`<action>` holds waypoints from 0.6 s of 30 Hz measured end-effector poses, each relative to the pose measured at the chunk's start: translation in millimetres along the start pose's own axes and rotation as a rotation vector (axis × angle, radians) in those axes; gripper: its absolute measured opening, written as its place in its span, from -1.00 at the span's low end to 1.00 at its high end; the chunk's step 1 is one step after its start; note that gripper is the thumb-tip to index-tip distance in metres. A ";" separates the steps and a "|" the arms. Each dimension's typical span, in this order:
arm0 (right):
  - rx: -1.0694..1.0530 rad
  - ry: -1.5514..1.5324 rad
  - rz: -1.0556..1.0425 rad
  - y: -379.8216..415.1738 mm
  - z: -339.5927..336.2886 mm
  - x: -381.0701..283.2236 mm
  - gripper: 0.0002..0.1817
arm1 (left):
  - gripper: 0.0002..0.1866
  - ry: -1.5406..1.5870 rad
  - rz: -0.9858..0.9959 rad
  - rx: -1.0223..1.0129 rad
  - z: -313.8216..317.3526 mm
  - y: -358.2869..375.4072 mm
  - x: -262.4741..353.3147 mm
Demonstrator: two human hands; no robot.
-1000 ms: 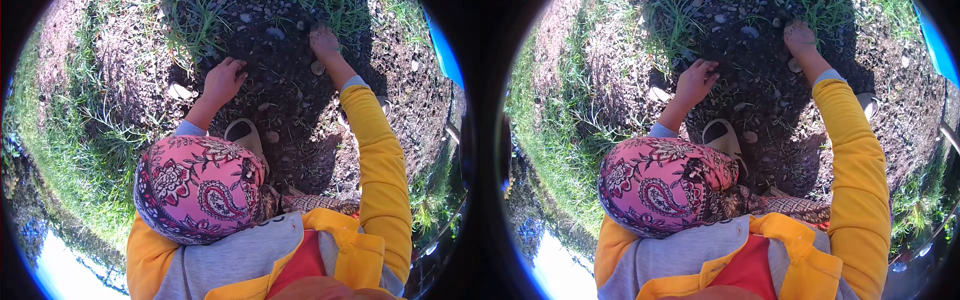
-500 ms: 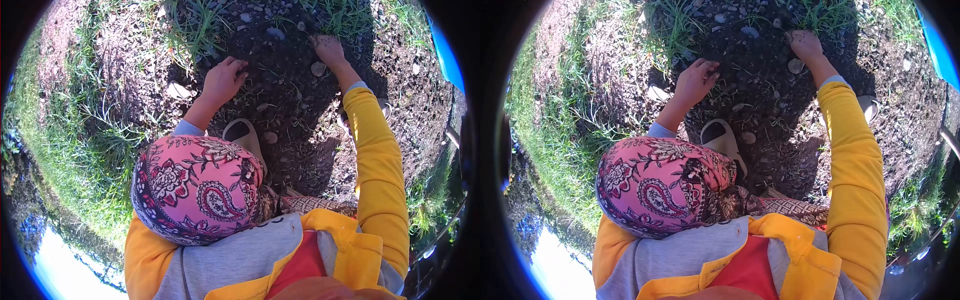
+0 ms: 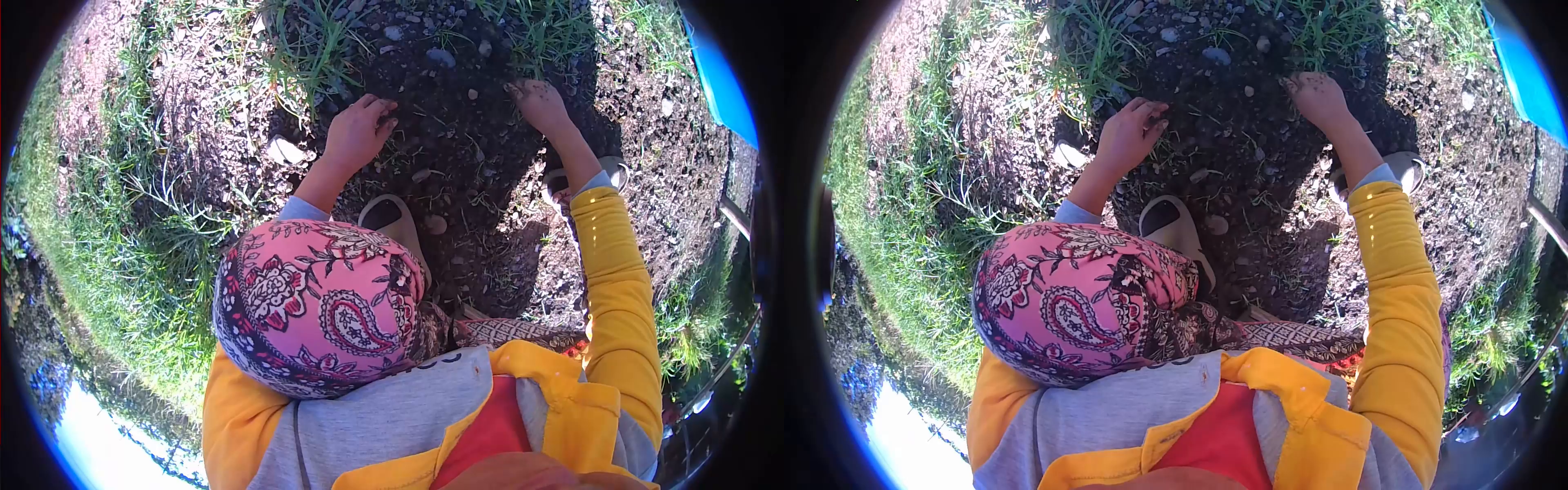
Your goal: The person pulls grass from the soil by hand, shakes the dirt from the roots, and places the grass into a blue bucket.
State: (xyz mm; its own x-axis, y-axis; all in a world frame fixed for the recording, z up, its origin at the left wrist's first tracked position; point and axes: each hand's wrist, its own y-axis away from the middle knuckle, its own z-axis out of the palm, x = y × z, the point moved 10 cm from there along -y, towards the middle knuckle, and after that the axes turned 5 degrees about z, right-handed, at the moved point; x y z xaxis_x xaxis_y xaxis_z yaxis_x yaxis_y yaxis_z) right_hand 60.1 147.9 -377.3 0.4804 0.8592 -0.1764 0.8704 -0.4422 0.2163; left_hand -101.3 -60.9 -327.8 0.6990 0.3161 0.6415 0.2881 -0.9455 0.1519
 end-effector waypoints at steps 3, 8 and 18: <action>0.044 -0.242 0.004 0.2 12.1 -1.5 -0.65 | -0.77 0.046 -0.022 0.033 -5.1 4.0 -6.1; -0.246 -0.405 -0.081 8.3 13.3 -64.5 -0.65 | -0.77 0.061 -0.015 0.033 -3.7 1.5 -12.8; -0.190 0.200 0.284 -15.2 23.4 17.9 -0.82 | -0.76 0.059 -0.007 0.014 -2.3 2.0 -5.5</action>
State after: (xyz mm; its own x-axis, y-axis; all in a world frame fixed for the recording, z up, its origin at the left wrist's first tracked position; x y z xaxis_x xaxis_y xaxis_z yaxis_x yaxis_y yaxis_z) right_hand 58.0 163.9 -406.2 0.6524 0.7508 0.1031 0.6611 -0.6304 0.4069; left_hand -106.1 -64.6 -329.3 0.6573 0.3174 0.6836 0.3027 -0.9418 0.1461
